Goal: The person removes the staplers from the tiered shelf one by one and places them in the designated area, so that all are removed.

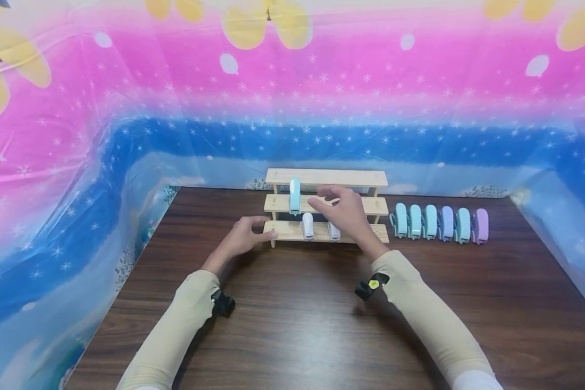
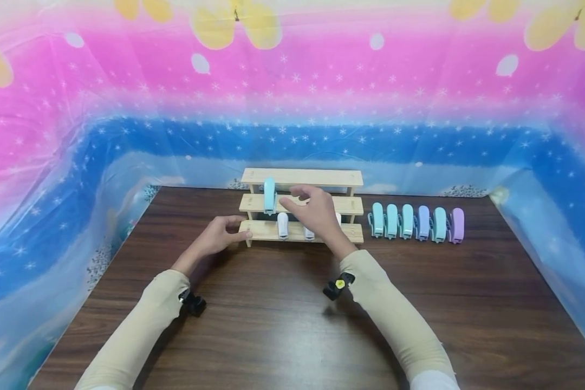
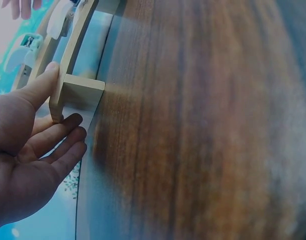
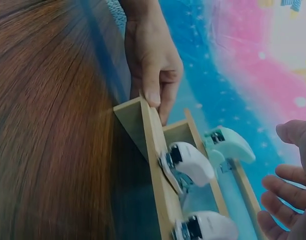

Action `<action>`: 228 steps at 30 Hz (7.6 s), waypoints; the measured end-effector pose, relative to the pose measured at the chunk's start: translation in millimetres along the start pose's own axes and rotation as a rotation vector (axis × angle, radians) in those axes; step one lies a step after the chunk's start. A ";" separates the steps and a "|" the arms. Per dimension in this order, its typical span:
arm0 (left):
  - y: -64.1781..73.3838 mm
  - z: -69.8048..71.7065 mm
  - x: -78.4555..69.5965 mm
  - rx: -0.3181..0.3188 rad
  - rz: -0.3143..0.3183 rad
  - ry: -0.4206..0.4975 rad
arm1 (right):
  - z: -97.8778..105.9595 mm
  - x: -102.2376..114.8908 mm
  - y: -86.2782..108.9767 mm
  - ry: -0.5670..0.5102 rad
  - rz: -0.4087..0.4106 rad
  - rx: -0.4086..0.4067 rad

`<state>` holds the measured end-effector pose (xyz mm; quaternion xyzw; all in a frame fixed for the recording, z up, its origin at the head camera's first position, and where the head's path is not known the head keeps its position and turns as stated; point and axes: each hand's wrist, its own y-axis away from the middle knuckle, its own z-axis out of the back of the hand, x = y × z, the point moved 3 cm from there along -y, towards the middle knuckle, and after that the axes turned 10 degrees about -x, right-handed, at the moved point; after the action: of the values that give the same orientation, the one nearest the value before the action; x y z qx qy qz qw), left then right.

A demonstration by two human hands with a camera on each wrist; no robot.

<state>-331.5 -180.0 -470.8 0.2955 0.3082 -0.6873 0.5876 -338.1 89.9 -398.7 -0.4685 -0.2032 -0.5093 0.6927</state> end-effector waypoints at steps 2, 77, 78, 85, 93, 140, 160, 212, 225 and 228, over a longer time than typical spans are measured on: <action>-0.2 -0.5 -0.8 0.003 -0.001 0.000 | -4.6 0.8 -0.8 -0.004 -0.017 0.004; 0.3 1.1 -2.1 -0.002 -0.034 0.020 | -48.6 11.1 -11.0 0.016 -0.140 0.002; 0.3 1.2 -2.0 -0.002 -0.036 0.021 | -47.2 12.0 -10.5 0.014 -0.139 -0.001; 0.7 1.2 -1.2 0.006 -0.030 0.016 | -39.0 16.4 -6.4 -0.001 -0.143 -0.002; 1.0 1.1 -0.9 0.003 -0.033 0.022 | -27.0 22.7 -2.5 -0.009 -0.116 -0.010; 1.3 0.4 -0.3 -0.005 -0.036 -0.011 | 57.9 -8.1 8.9 0.084 -0.152 -0.129; 0.6 0.3 0.0 -0.002 -0.036 -0.006 | 96.5 -33.2 17.0 0.161 -0.206 -0.164; 1.0 0.5 -0.9 0.003 -0.019 0.019 | 215.9 -104.6 38.4 0.339 -0.287 -0.308; 1.6 0.6 -2.0 0.001 -0.007 0.033 | 255.1 -133.7 41.4 0.338 -0.365 -0.313; 1.9 0.7 -2.0 0.003 -0.006 0.032 | 260.6 -142.2 42.6 0.325 -0.377 -0.320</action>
<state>-329.5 -179.4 -469.0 0.3064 0.3171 -0.6847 0.5803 -305.6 388.0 -400.8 -0.4380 -0.0904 -0.7230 0.5266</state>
